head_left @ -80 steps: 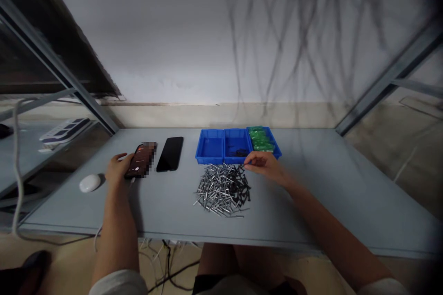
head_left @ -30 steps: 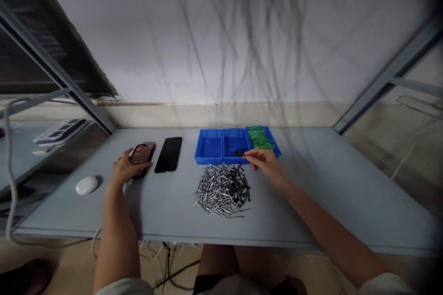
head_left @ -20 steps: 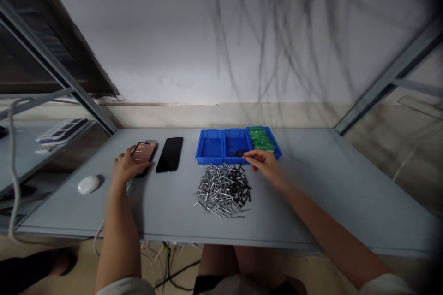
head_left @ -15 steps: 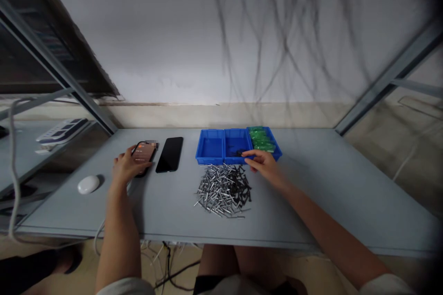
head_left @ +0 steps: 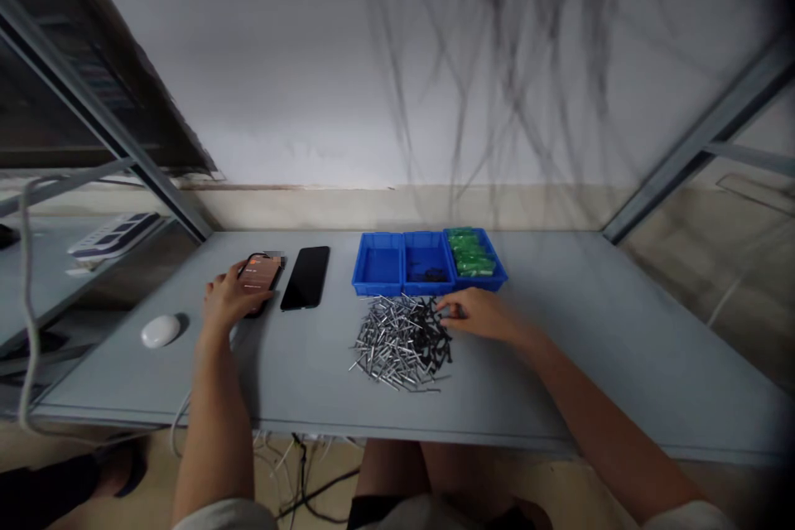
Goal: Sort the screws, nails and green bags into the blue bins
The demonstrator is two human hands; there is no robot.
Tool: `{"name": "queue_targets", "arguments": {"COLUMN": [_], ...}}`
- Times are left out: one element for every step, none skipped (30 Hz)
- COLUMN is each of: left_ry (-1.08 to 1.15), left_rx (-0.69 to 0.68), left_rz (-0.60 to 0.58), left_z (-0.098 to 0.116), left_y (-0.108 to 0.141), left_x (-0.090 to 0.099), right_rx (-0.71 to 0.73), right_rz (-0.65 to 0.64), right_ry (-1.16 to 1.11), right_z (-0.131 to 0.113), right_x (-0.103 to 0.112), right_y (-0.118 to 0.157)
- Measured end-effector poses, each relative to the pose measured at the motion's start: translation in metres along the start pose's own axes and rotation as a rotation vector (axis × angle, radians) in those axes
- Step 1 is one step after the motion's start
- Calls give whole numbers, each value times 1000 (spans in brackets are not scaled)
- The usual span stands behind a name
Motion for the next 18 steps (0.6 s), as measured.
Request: {"name": "queue_targets", "arguments": {"left_ry": [6,12,20,26,30,31,29,26,21,18,16,16,18,22,26,31,35,40], "left_rx": [0,2,4,7,11,16,20,22,23,27,31,35,37,39,40,39,38,37], "left_rz": [6,10,11,10,7,1,-5,-8,-7,-6,-5,-4,-3,-2,0,4,9,13], "left_z": [0,0,0,0,0,0,0,0,1,1,1,1,2,2,1,1,0,-2], "left_y": [0,0,0,0,0,0,0,-1,-1,0,0,0,1,1,1,1,0,-1], "left_x": [0,0,0,0,0,0,0,0,0,1,1,1,1,1,1,0,0,-1], "right_rx": [1,2,5,9,13,16,18,19,17,15,12,10,8,8,9,9,9,9], "right_rz": [-16,-27,-33,-37,-39,-40,-41,-39,-36,-33,-29,-25,-22,-19,-17,-14,-12,-9], "right_ry": [19,24,20,14,9,5,-1,-9,-20,-33,-46,-57,-65,-70,-72,-70,-66,-60], "right_z": [1,1,1,2,2,2,2,2,2,2,2,2,2,2,3,3,4,4], "right_x": [-1,-2,-3,-4,-5,-6,-6,-6,-6,-6,-6,-6,-7,-7,-8,-8,-9,-9], "right_y": [0,0,0,-1,-1,-1,-2,-2,-2,-1,-1,-1,-1,-2,-2,-2,-2,-2]}}
Point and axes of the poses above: each hand's wrist, its own y-axis away from the middle knuckle, its own x-axis out of the back of the hand, z = x × y, the point moved 3 cm from there along -y, towards the middle knuckle, and after that the axes turned 9 degrees about z, right-handed, at the moved point
